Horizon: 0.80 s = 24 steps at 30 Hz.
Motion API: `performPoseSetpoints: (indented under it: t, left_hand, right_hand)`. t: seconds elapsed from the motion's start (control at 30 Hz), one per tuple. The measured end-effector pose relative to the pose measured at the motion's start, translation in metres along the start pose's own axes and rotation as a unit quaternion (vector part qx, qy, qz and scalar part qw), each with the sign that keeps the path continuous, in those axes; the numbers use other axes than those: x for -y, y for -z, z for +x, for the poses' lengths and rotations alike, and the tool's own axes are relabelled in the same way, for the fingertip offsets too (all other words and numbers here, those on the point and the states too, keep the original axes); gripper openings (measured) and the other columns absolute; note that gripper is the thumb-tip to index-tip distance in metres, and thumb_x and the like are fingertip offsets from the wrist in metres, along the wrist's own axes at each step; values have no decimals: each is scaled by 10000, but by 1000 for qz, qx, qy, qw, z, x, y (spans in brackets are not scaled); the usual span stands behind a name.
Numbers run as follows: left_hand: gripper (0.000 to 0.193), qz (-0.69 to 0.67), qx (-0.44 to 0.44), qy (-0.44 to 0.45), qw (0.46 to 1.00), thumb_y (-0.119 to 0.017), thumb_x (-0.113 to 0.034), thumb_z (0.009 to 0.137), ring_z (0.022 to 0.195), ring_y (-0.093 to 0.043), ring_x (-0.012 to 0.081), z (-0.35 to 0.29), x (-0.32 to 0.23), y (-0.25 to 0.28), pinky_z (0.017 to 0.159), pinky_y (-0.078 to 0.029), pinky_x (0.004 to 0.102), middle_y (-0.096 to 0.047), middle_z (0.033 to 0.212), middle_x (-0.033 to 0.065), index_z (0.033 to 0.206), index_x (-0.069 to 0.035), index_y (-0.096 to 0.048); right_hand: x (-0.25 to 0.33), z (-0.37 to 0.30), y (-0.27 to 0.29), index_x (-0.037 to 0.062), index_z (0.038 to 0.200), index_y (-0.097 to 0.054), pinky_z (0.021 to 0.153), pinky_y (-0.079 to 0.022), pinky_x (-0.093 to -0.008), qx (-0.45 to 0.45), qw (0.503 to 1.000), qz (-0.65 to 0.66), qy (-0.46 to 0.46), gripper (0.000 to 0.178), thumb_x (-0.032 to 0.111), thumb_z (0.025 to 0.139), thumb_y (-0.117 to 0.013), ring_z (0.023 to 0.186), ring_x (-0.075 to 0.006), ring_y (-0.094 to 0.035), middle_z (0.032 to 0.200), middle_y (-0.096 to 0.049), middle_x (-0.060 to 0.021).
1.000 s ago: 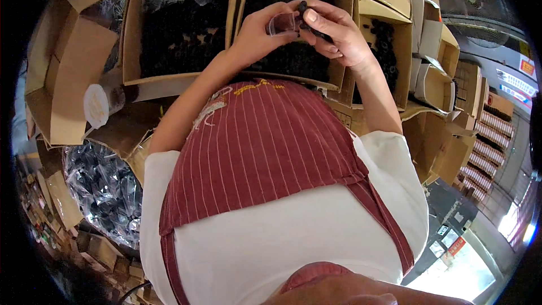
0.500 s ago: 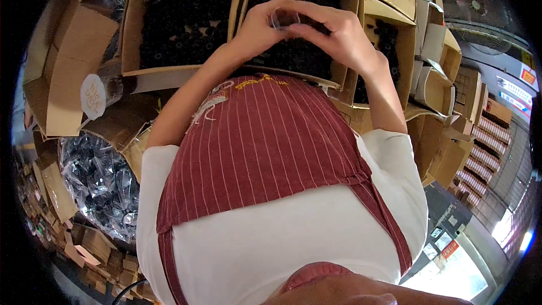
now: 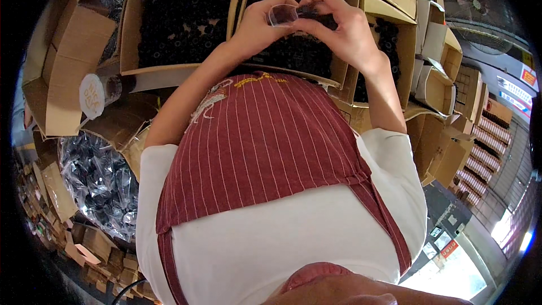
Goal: Picking small black furniture components from boxes and placing them into small plastic bags.
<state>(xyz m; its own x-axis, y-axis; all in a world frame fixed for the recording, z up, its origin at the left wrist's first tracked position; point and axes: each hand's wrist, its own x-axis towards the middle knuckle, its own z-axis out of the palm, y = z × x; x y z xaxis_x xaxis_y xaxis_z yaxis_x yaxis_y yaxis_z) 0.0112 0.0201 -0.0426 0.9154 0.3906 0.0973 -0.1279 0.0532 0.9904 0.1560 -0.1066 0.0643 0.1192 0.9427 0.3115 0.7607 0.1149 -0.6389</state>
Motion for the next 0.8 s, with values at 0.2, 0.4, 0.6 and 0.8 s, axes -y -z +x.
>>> performPoseSetpoints:
  t: [0.2, 0.4, 0.6, 0.8]
  left_hand:
    - [366, -15, 24, -6, 1000, -733, -37, 883, 1048, -620, 120, 0, -3, 4, 920, -526, 298, -655, 1100, 41, 1219, -34, -588]
    - [471, 6, -4, -33, 999, -757, -64, 876, 1041, -639, 157, -2, -5, -4, 899, -539, 312, -660, 1124, 41, 1315, -52, -587]
    - [433, -18, -32, -57, 998, -779, -142, 839, 922, -650, 128, -1, 0, -7, 846, -521, 313, -697, 981, 33, 1246, -67, -653]
    - [507, 57, 11, -33, 998, -744, -78, 890, 1037, -639, 148, -2, -2, -2, 902, -536, 312, -672, 1113, 55, 1365, -59, -568]
  right_hand:
    - [13, 1, 7, 28, 1085, -694, 661, -544, -279, 49, 987, 104, -110, 240, 237, 968, -682, 756, -120, -690, 834, -712, -88]
    - [5, -1, -4, 37, 1166, -707, 617, -514, -254, 20, 969, 200, -142, 320, 299, 994, -642, 676, -78, -600, 762, -663, -30]
    - [-1, 2, -5, 38, 1161, -726, 546, -431, -235, 50, 944, 269, -185, 347, 330, 1010, -615, 621, -52, -498, 730, -614, 12]
    - [4, 6, -5, 43, 1196, -712, 518, -358, -208, 82, 945, 263, -177, 357, 333, 1024, -596, 602, -26, -444, 714, -576, 36]
